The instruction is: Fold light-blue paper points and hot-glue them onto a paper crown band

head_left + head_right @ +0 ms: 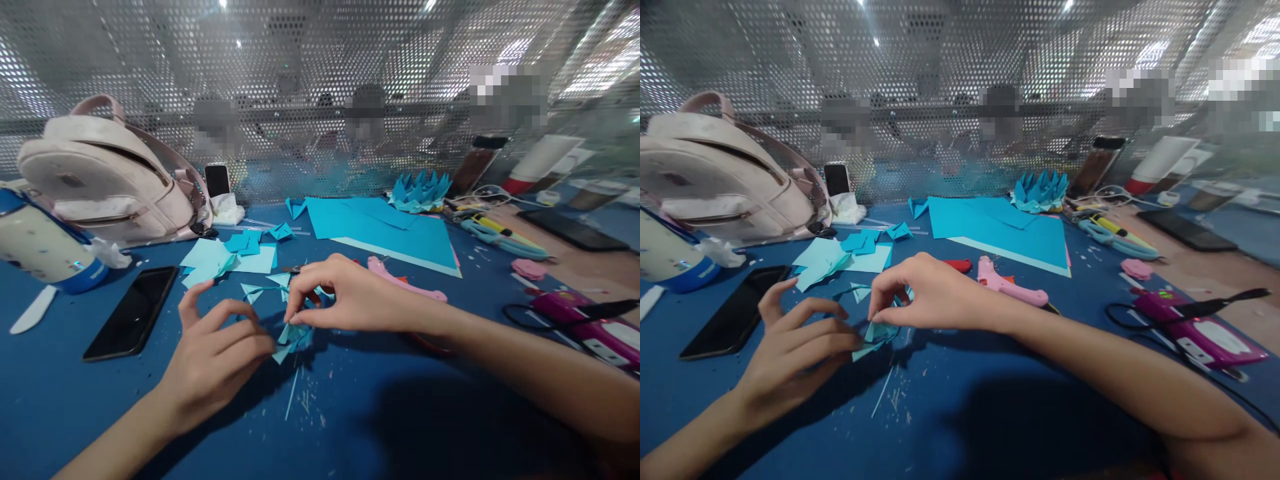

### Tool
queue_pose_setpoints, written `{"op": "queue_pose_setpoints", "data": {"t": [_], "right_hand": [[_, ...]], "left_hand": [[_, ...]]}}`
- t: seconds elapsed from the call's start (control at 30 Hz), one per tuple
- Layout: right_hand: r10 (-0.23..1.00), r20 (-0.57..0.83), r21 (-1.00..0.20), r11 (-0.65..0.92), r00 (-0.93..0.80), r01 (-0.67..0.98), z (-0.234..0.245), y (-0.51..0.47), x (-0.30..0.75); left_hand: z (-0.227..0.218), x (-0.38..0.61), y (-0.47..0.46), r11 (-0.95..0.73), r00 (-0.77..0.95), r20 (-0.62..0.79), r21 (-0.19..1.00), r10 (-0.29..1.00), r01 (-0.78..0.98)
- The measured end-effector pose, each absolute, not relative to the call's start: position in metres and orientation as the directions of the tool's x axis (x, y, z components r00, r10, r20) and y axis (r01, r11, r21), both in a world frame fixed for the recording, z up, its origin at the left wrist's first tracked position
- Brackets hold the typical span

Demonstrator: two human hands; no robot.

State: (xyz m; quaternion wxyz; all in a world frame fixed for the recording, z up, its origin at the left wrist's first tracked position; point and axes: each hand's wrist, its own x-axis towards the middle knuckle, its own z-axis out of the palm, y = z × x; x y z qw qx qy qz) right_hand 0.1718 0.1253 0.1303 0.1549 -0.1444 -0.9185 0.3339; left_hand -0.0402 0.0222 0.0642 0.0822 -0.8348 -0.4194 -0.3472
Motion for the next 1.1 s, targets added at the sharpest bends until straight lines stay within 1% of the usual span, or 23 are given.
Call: {"op": "queue_pose_setpoints", "data": {"t": [0.1,0.2,0.27,0.37,0.5,0.63,0.87,1.1], "right_hand": [[0.350,0.215,-0.555,0.812,-0.912,0.181,0.135,0.120,0.173],[0.326,0.226,-0.451,0.870,-0.918,0.198,0.136,0.116,0.173],[0.298,0.221,-0.393,0.899,-0.929,0.195,0.136,0.114,0.174],[0.257,0.184,-0.317,0.929,-0.949,0.190,0.136,0.113,0.174],[0.244,0.156,-0.265,0.944,-0.957,0.198,0.136,0.112,0.174],[0.245,0.135,-0.269,0.942,-0.960,0.203,0.135,0.111,0.174],[0.313,0.134,-0.346,0.904,-0.940,0.252,0.134,0.111,0.173],[0.307,0.165,-0.436,0.875,-0.937,0.210,0.132,0.114,0.173]], "left_hand": [[0.064,-0.037,0.019,-0.636,0.457,0.706,-0.012,0.541,0.772],[0.065,-0.036,0.016,-0.634,0.494,0.718,-0.095,0.491,0.768],[0.065,-0.035,0.015,-0.628,0.492,0.729,-0.111,0.475,0.770],[0.064,-0.035,0.013,-0.624,0.481,0.735,-0.101,0.478,0.775],[0.064,-0.036,0.014,-0.627,0.488,0.723,-0.098,0.488,0.773],[0.066,-0.036,0.015,-0.620,0.482,0.727,-0.097,0.490,0.778],[0.065,-0.036,0.014,-0.613,0.455,0.735,-0.068,0.503,0.787],[0.066,-0.036,0.014,-0.617,0.458,0.735,-0.068,0.501,0.784]]}}
